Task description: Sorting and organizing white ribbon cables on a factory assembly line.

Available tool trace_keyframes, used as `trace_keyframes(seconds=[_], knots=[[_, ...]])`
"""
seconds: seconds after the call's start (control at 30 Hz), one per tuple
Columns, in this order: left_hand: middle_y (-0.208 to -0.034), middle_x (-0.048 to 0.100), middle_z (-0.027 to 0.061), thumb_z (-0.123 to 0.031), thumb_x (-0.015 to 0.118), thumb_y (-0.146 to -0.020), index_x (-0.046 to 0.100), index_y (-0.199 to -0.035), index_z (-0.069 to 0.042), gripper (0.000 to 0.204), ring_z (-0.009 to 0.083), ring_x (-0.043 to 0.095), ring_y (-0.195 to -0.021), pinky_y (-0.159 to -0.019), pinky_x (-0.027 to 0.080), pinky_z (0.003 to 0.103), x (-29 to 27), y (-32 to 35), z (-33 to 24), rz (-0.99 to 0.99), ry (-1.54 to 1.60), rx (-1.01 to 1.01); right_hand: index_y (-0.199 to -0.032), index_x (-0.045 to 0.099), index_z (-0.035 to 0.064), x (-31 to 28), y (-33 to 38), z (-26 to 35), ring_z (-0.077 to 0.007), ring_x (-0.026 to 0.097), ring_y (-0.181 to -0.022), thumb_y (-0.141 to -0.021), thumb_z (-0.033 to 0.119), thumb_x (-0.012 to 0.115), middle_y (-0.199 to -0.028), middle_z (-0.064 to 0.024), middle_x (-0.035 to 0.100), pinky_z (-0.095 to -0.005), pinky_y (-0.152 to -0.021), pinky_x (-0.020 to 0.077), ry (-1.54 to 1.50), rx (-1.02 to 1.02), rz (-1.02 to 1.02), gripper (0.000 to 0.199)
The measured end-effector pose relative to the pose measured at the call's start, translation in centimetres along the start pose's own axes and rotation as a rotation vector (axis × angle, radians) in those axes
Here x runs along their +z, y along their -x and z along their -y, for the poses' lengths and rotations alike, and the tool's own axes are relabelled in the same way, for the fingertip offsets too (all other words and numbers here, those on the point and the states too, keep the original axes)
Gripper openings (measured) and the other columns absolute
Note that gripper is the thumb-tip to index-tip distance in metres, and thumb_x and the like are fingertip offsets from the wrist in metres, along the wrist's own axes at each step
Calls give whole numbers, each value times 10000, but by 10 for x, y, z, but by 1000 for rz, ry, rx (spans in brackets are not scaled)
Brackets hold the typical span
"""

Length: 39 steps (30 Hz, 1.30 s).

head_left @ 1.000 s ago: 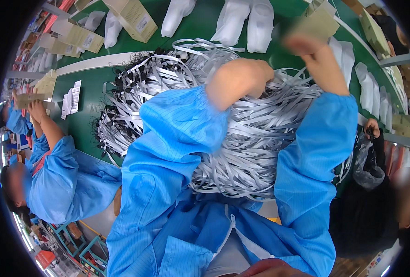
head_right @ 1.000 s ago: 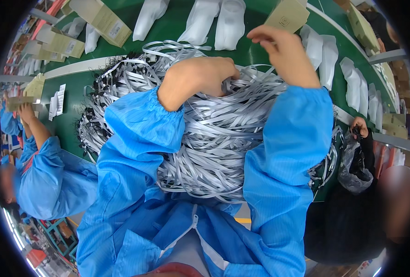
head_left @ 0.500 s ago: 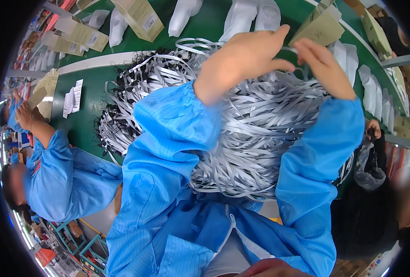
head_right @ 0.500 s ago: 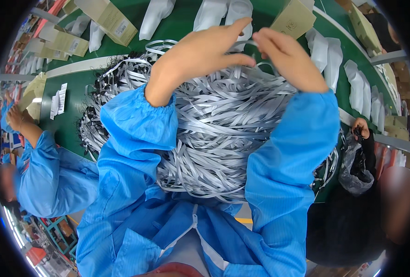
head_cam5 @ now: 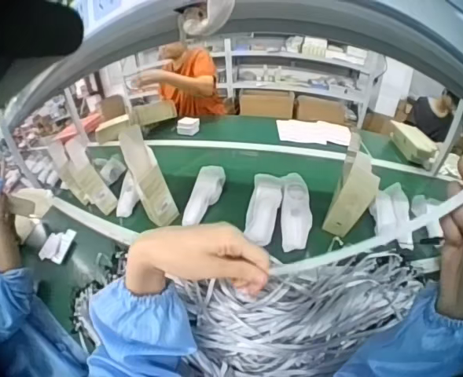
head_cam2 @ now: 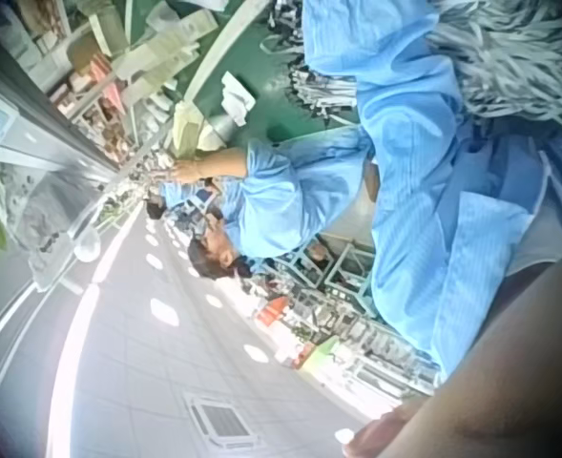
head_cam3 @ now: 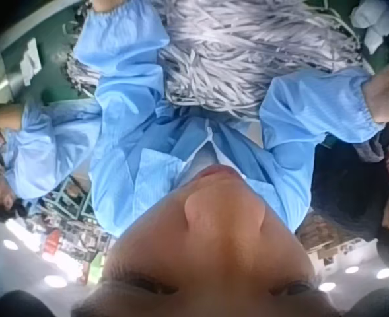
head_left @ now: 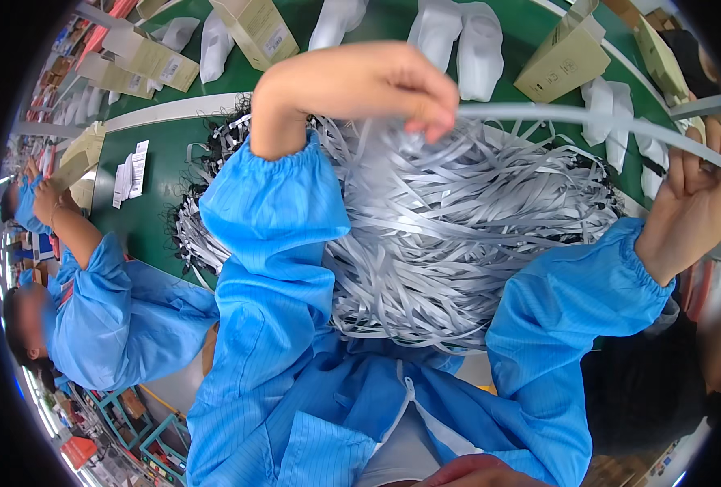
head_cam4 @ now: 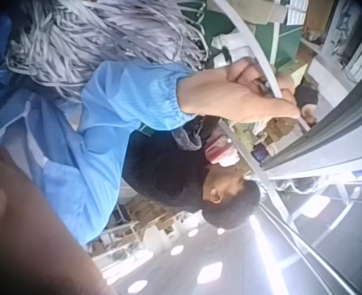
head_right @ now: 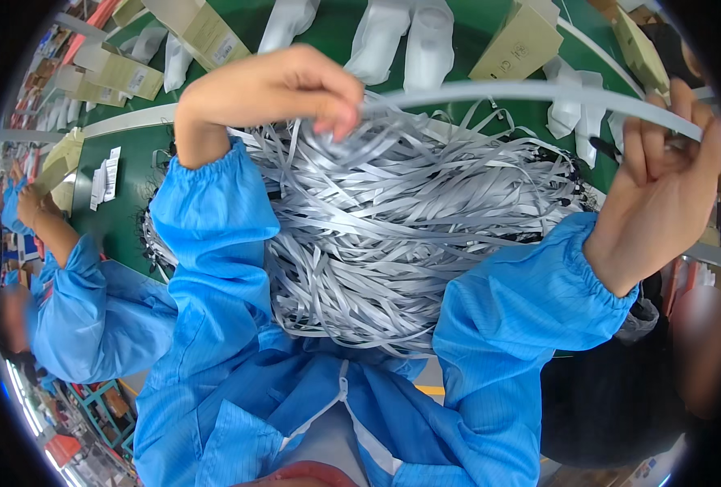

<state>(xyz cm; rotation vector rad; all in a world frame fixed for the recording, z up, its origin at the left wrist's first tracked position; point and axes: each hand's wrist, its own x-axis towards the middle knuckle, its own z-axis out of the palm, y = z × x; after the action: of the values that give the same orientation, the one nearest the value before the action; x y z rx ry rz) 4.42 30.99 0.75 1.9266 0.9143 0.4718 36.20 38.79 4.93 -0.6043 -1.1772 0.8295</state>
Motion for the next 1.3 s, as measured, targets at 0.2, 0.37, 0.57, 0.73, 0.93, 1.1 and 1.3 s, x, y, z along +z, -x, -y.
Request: trace_keyframes(seconds=[0.2,0.37,0.57,0.73,0.93,1.1,1.3], knots=[[-886,689,186,12,673,-857,632,-1201,60,350,264,664,-820,-735,502,282,10,1,-52,-893,0,181,-1356,528,28,4,4,0,-235,627,-1111,-953,352,660,-1263,-153,628,-321,-951,482,625,4,582,534],[-812,688,110,0,622,-918,701,-884,48,99,163,644,-759,-697,499,251,34,-14,-86,-1236,-210,301,-1382,484,26,92,64,-48,-260,584,-1196,-987,417,591,-1213,-163,637,-371,-1043,429,-34,-178,800,565],[-924,685,142,-185,519,-1030,629,-1123,-4,231,214,662,-903,-790,562,389,14,36,-74,-1804,-288,792,-1099,556,28,88,46,-44,-87,517,-722,-1017,280,567,-819,1,566,-250,-662,420,-366,603,1236,265],[-1179,664,152,-310,594,-994,577,-1283,-18,410,212,644,-1021,-848,527,353,3,100,-88,-1885,-386,175,-934,511,45,62,20,-20,-43,362,-627,-1058,298,483,-735,34,423,-228,-559,320,-404,677,1112,284],[-1295,618,139,-370,673,-938,530,-1347,-29,551,220,623,-1079,-916,479,325,17,42,-74,-1480,-519,12,-1013,556,19,46,33,-18,-48,421,-665,-1061,305,476,-794,23,486,-220,-587,357,-309,356,884,300],[-1108,658,101,-366,681,-931,544,-1295,-23,518,175,612,-987,-855,482,304,29,-9,-39,-1126,-303,249,-1106,585,-20,49,31,-8,-66,484,-712,-1047,288,519,-840,-4,530,-216,-623,390,60,182,923,320],[-1102,626,44,-410,637,-958,551,-1301,-28,521,99,543,-871,-730,455,253,52,-77,-19,-508,13,289,-1017,677,30,44,22,-10,-54,500,-650,-984,232,642,-772,2,586,-209,-579,362,158,445,772,208]])
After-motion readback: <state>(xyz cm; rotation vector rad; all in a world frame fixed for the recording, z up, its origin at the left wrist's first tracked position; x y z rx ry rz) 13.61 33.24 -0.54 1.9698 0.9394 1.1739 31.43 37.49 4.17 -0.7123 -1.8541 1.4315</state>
